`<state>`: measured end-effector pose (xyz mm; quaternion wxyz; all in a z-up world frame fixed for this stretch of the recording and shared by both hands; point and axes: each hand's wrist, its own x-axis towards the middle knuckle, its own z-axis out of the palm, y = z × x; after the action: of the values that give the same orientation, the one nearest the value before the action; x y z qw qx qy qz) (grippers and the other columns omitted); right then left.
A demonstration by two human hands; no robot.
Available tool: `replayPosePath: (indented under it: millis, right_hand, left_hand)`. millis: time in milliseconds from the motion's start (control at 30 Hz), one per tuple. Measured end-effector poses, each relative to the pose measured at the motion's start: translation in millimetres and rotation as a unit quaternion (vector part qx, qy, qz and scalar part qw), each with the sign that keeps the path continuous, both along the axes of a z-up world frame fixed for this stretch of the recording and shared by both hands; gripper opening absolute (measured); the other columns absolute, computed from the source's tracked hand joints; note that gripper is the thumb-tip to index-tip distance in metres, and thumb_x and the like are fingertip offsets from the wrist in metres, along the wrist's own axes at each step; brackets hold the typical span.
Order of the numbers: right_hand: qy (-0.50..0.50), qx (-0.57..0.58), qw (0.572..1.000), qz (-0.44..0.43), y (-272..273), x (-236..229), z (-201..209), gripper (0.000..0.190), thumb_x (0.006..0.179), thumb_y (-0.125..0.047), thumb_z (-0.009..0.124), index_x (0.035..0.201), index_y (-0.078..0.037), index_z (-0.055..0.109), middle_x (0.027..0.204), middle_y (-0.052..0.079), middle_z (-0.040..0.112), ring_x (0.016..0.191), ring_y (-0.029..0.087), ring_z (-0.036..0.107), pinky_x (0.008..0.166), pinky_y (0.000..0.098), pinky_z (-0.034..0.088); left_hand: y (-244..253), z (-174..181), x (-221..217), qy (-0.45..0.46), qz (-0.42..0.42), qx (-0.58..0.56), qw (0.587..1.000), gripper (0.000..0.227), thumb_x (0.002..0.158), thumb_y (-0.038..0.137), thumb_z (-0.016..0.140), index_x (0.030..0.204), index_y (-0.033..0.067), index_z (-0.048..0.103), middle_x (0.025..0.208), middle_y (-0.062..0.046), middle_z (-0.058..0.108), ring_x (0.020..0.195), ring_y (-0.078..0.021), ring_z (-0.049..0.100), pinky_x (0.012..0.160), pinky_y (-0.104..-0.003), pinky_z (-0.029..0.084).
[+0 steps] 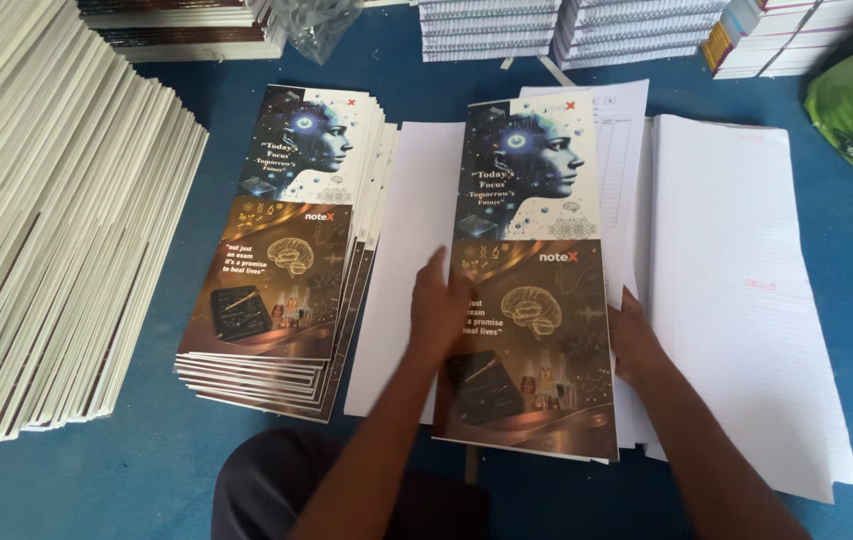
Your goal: The person inserts printed index pages into open notebook covers and places the assembled notebooks onto a stack. The person repeats this process for several notebooks.
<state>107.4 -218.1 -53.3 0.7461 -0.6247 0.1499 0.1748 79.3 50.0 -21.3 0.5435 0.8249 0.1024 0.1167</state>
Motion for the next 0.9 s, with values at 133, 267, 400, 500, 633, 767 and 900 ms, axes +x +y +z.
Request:
replayPosePath:
  millis: [133,267,400,500,633,767,900]
  right_hand:
    - [-0.017,0.007,1.0,0.012,2,-2,7,0.042,0.095,-0.011,0.06,0.137,-0.012,0.056,0.106,0.009,0.071,0.084,0.019,0.072,0.064,0.0361,0.062]
    - [-0.035,0.005,0.999,0.029,2,-1,11,0.04,0.097,-0.012,0.061,0.137,-0.009,0.057,0.109,0.009,0.07,0.086,0.018,0.071,0.066,0.0347,0.061]
    - [-0.034,0.004,0.999,0.033,1,0,15,0.042,0.095,-0.01,0.06,0.137,-0.011,0.057,0.112,0.008,0.072,0.09,0.015,0.072,0.071,0.0329,0.063]
    - [-0.053,-0.005,0.997,0.051,-1,1,19,0.043,0.095,-0.01,0.06,0.138,-0.011,0.056,0.112,0.008,0.072,0.091,0.016,0.071,0.072,0.0338,0.062]
    - [-0.056,-0.01,0.997,0.046,-3,1,16,0.041,0.097,-0.01,0.061,0.137,-0.01,0.058,0.111,0.009,0.072,0.091,0.016,0.07,0.073,0.0339,0.061]
    - [-0.074,-0.012,0.996,0.055,-7,2,12,0.037,0.098,-0.01,0.061,0.135,-0.007,0.059,0.112,0.009,0.072,0.093,0.015,0.069,0.075,0.032,0.06]
    - [-0.061,-0.015,0.997,0.048,-8,3,9,0.035,0.098,-0.01,0.058,0.133,-0.007,0.058,0.11,0.009,0.071,0.092,0.016,0.069,0.074,0.034,0.06]
  left_hand:
    - [17,-15,20,0.102,-0.035,-0.296,0.949,0.066,0.1,0.02,0.053,0.16,0.0116,0.027,0.12,-0.014,0.065,0.098,-0.0181,0.065,0.085,-0.033,0.056]
    - [21,-14,23,0.087,-0.053,-0.37,0.924,0.07,0.096,0.009,0.05,0.162,0.0117,0.027,0.109,-0.009,0.069,0.089,-0.0144,0.064,0.078,-0.029,0.056]
    - [27,-10,22,0.082,-0.074,-0.381,0.918,0.069,0.098,0.01,0.052,0.163,0.0117,0.029,0.085,-0.003,0.057,0.073,-0.0105,0.054,0.069,-0.027,0.052]
    - [29,-6,21,0.08,-0.086,-0.376,0.919,0.069,0.099,0.009,0.053,0.163,0.0118,0.028,0.079,0.0,0.053,0.071,-0.0086,0.053,0.068,-0.026,0.052]
    - [28,0,21,0.081,-0.089,-0.384,0.916,0.068,0.1,0.008,0.052,0.164,0.0141,0.029,0.084,-0.002,0.055,0.075,-0.0094,0.054,0.07,-0.025,0.053]
    - [25,12,20,0.111,-0.073,-0.382,0.915,0.065,0.101,0.009,0.049,0.162,0.0168,0.029,0.107,-0.007,0.066,0.091,-0.0135,0.067,0.079,-0.027,0.059]
    - [24,22,18,0.12,-0.078,-0.374,0.916,0.065,0.101,0.01,0.048,0.162,0.0189,0.027,0.122,-0.012,0.064,0.102,-0.0174,0.067,0.086,-0.03,0.06]
